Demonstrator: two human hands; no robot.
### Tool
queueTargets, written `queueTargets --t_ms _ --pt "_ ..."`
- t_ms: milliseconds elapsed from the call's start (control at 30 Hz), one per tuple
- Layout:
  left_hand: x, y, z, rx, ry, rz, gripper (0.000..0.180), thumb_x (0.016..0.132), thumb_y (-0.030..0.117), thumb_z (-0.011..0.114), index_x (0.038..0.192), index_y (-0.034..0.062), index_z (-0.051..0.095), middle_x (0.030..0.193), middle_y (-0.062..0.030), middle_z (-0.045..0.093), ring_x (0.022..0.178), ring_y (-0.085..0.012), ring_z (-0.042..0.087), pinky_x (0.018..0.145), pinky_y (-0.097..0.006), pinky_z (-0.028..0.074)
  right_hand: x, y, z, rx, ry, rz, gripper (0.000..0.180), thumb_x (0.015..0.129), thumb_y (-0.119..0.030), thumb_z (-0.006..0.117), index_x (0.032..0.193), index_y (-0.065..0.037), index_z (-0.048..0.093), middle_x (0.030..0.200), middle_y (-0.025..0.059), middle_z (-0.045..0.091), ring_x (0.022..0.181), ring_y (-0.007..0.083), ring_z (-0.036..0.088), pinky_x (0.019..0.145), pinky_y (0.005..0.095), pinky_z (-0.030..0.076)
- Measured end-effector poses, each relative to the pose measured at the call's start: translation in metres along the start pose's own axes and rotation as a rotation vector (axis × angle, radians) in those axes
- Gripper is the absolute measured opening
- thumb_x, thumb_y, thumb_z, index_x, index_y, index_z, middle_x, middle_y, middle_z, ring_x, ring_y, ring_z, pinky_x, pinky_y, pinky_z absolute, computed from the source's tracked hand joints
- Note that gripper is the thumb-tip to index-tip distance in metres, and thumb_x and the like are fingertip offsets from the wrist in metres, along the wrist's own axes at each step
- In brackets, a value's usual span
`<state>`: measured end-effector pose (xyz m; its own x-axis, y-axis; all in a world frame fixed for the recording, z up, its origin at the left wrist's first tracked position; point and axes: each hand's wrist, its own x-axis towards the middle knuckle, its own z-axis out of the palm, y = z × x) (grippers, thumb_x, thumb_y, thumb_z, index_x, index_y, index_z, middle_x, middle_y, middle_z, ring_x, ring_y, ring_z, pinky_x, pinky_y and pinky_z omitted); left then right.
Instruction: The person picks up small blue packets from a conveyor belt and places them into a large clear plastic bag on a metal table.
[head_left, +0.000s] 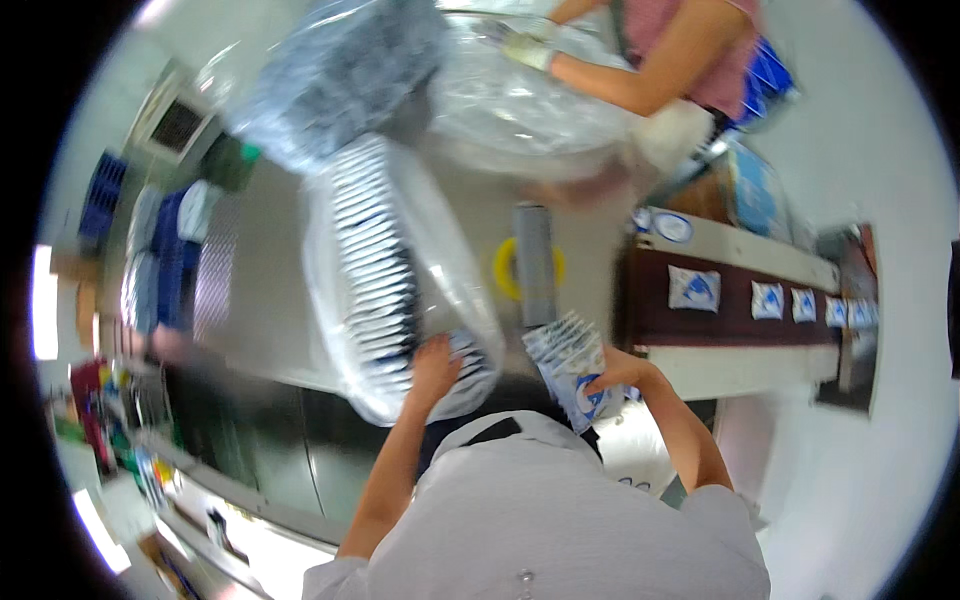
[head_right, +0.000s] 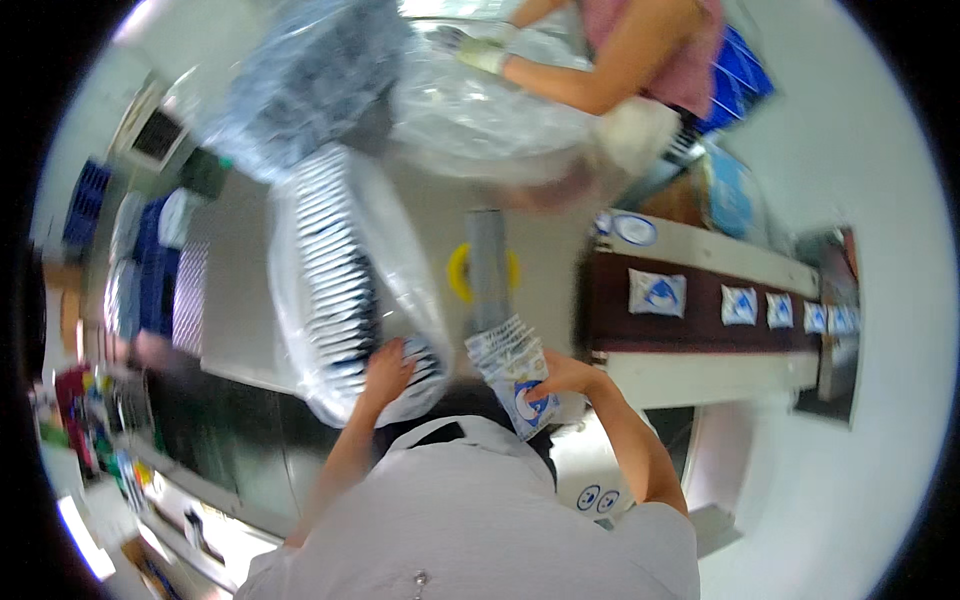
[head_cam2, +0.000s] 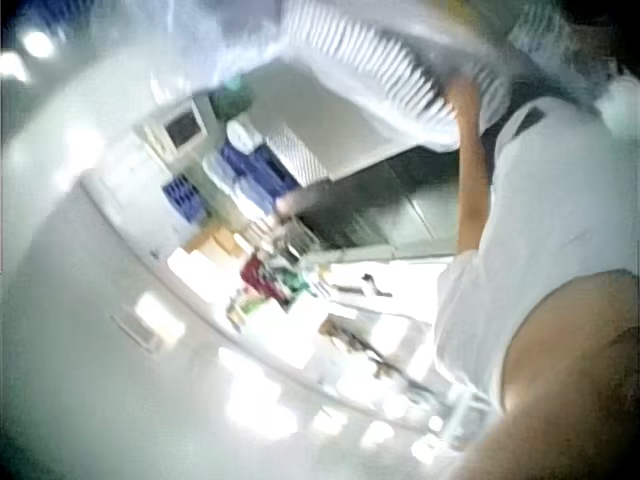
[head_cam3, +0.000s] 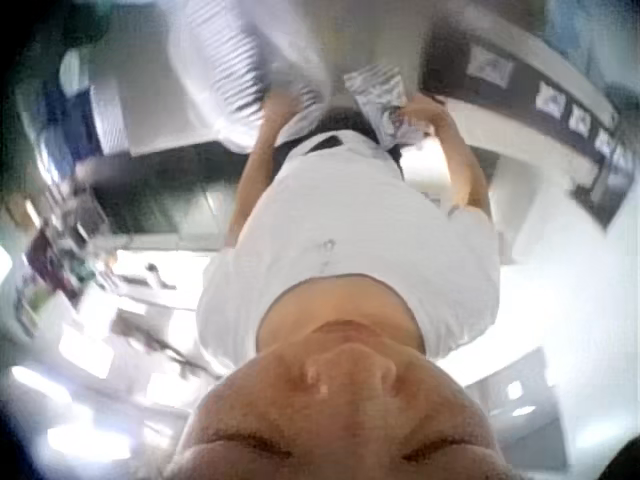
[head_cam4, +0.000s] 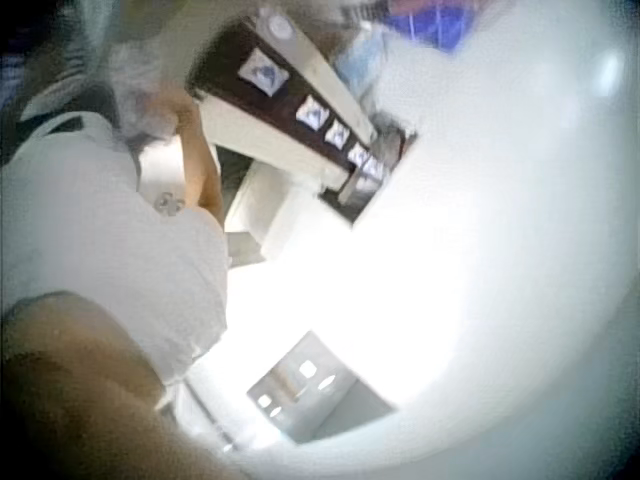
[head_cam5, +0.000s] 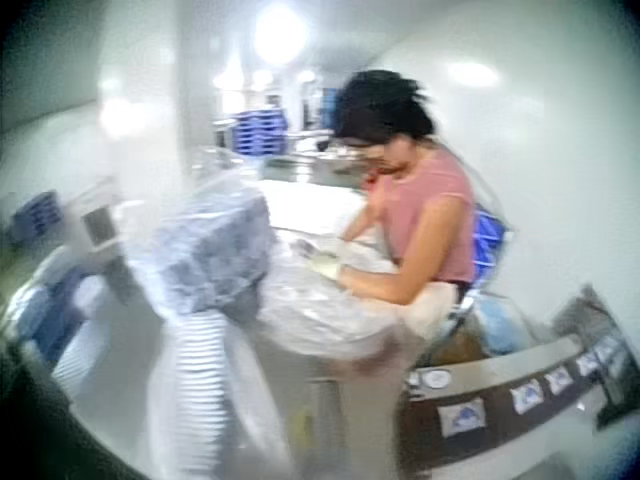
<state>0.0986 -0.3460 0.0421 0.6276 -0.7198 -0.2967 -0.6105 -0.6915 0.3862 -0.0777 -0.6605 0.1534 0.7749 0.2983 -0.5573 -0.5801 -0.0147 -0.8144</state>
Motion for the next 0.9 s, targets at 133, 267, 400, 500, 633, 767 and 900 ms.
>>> queueTargets --t_ms 133,267,400,500,633,767,900 --pt "-0.013 -0.007 0.008 0.085 0.117 -0.027 0.051 0.079 0.030 0.059 0.118 -0.0014 0.049 0.116 -0.0188 0.054 0.108 -0.0333 0.052 0.092 -0.047 0.039 0.110 -0.024 0.037 0.349 0.085 -0.071 0.071 0.065 -0.011 0.077 0.128 -0.004 0.044 0.117 0.0047 0.054 0.114 0.0179 0.046 0.096 0.0333 0.037" --pt "-0.022 -0.008 0.016 -0.017 0.267 0.098 0.047 0.078 0.031 0.059 0.116 0.0040 0.054 0.117 -0.0183 0.054 0.113 -0.0313 0.049 0.094 -0.053 0.037 0.215 -0.074 0.080 0.385 0.057 -0.337 0.083 0.061 -0.020 0.080 0.129 -0.003 0.038 0.116 0.0079 0.054 0.110 0.0259 0.050 0.092 0.0371 0.040" --pt "-0.032 0.012 -0.018 0.051 0.200 -0.011 0.052 0.076 0.030 0.063 0.116 -0.0002 0.050 0.122 -0.0202 0.048 0.113 -0.0335 0.047 0.094 -0.051 0.038 0.234 -0.072 0.060 -1.067 0.566 -0.286 0.085 0.047 -0.030 0.082 0.117 -0.007 0.042 0.112 0.0132 0.052 0.103 0.0326 0.051 0.084 0.0425 0.039" --pt "-0.039 0.012 -0.025 0.020 0.212 -0.017 0.052 0.075 0.029 0.064 0.115 -0.0015 0.050 0.116 -0.0189 0.050 0.110 -0.0319 0.048 0.094 -0.049 0.038 0.237 -0.067 0.071 -1.459 0.383 -0.409 0.076 0.050 -0.023 0.077 0.116 -0.005 0.044 0.106 0.0099 0.053 0.105 0.0236 0.048 0.086 0.0407 0.035" --pt "-0.040 0.017 -0.031 0.010 0.158 -0.035 0.050 0.072 0.025 0.064 0.112 -0.0024 0.051 0.110 -0.0169 0.052 0.107 -0.0304 0.049 0.094 -0.045 0.039 0.275 -0.034 0.111 -1.573 0.545 -0.512 0.067 0.057 -0.024 0.073 0.115 -0.004 0.047 0.103 0.0093 0.053 0.099 0.0237 0.049 0.082 0.0408 0.037" --pt "-0.042 0.004 -0.033 -0.123 0.129 -0.044 0.046 0.075 0.017 0.062 0.112 -0.0051 0.047 0.111 -0.0207 0.049 0.105 -0.0349 0.048 0.093 -0.040 0.041 0.288 -0.029 0.119 -1.582 0.527 -0.463 0.065 0.065 -0.028 0.068 0.120 -0.002 0.044 0.105 0.0119 0.053 0.102 0.0250 0.049 0.084 0.0422 0.037" --pt "-0.015 0.007 -0.054 -0.257 0.420 -0.033 0.035 0.079 0.010 0.051 0.109 -0.0066 0.047 0.110 -0.0237 0.049 0.102 -0.0376 0.050 0.090 -0.041 0.041 0.286 -0.022 0.106 -1.435 0.334 -0.483 0.062 0.072 -0.036 0.059 0.120 0.001 0.043 0.108 0.0176 0.053 0.106 0.0338 0.050 0.089 0.0477 0.039"
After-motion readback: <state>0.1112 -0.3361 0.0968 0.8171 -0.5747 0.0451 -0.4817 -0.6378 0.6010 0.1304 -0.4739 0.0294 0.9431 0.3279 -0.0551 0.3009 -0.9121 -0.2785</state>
